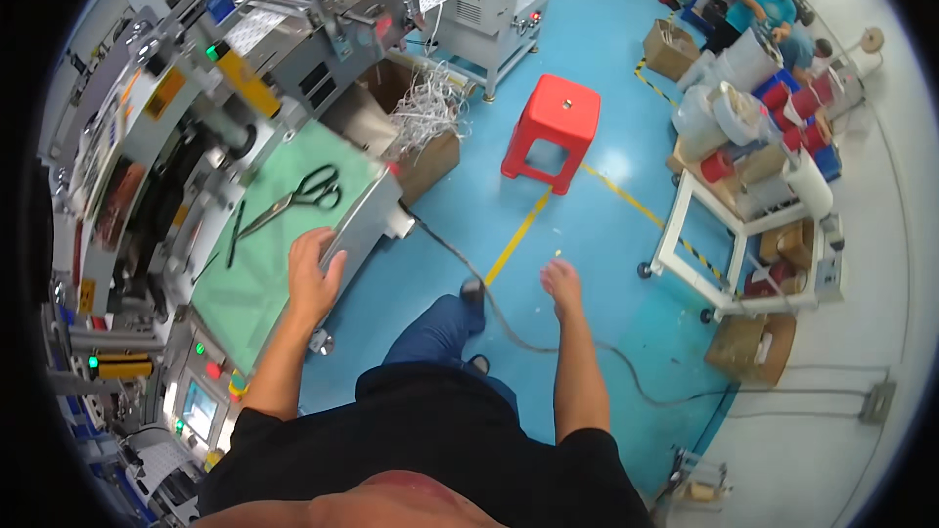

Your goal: Operating an industrial machine to process adhesive labels, including clearing waste and replacing rolls.

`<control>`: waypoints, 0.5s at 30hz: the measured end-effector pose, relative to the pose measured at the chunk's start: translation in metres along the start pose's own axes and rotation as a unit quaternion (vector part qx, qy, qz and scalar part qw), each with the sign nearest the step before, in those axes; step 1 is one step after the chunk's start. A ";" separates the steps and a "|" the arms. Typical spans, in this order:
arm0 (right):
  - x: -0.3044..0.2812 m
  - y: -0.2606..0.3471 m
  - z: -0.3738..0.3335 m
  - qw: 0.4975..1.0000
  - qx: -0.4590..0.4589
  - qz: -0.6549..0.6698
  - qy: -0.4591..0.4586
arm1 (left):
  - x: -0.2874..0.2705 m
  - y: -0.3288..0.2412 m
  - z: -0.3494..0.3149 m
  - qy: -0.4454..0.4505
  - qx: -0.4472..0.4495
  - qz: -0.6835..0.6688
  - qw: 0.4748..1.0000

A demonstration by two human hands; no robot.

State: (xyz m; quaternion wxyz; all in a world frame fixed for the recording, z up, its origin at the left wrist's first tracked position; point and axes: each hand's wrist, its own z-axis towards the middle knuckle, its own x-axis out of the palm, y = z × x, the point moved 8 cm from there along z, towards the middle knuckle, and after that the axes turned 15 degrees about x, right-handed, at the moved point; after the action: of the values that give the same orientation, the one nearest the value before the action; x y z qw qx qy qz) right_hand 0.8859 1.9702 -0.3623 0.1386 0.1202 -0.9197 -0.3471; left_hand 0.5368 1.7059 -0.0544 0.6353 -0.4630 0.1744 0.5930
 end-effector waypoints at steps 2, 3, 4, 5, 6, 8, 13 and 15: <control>0.049 0.090 0.043 0.998 -0.019 -0.062 0.019 | 0.026 0.004 0.037 -0.009 0.009 0.028 1.000; 0.062 0.122 0.061 0.997 -0.015 -0.070 0.022 | 0.032 0.003 0.055 -0.018 0.027 0.061 0.998; 0.077 0.160 0.082 0.993 -0.048 -0.101 0.040 | 0.046 0.007 0.070 -0.010 0.023 0.045 0.999; 0.089 0.196 0.106 0.986 -0.080 -0.131 0.060 | 0.055 0.006 0.080 -0.015 0.014 0.046 0.999; 0.073 0.212 0.154 0.974 -0.109 -0.167 0.108 | 0.069 0.004 0.095 0.011 0.007 0.052 0.999; 0.039 0.247 0.228 0.980 -0.055 -0.189 0.013 | 0.104 0.034 0.131 0.029 -0.009 0.029 0.999; -0.053 0.236 0.341 0.953 0.153 -0.256 -0.054 | 0.127 0.070 0.166 0.045 -0.180 0.212 0.960; -0.025 0.247 0.372 0.935 0.184 -0.299 -0.045 | 0.134 0.079 0.171 0.050 -0.238 0.248 0.938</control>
State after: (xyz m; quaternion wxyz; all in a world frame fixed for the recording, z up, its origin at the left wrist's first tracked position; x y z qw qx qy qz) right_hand 0.7527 2.3837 -0.4687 -0.0378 0.3969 -0.8944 -0.2026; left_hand 0.4403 1.9109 -0.1007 0.3292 -0.5718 0.1691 0.7322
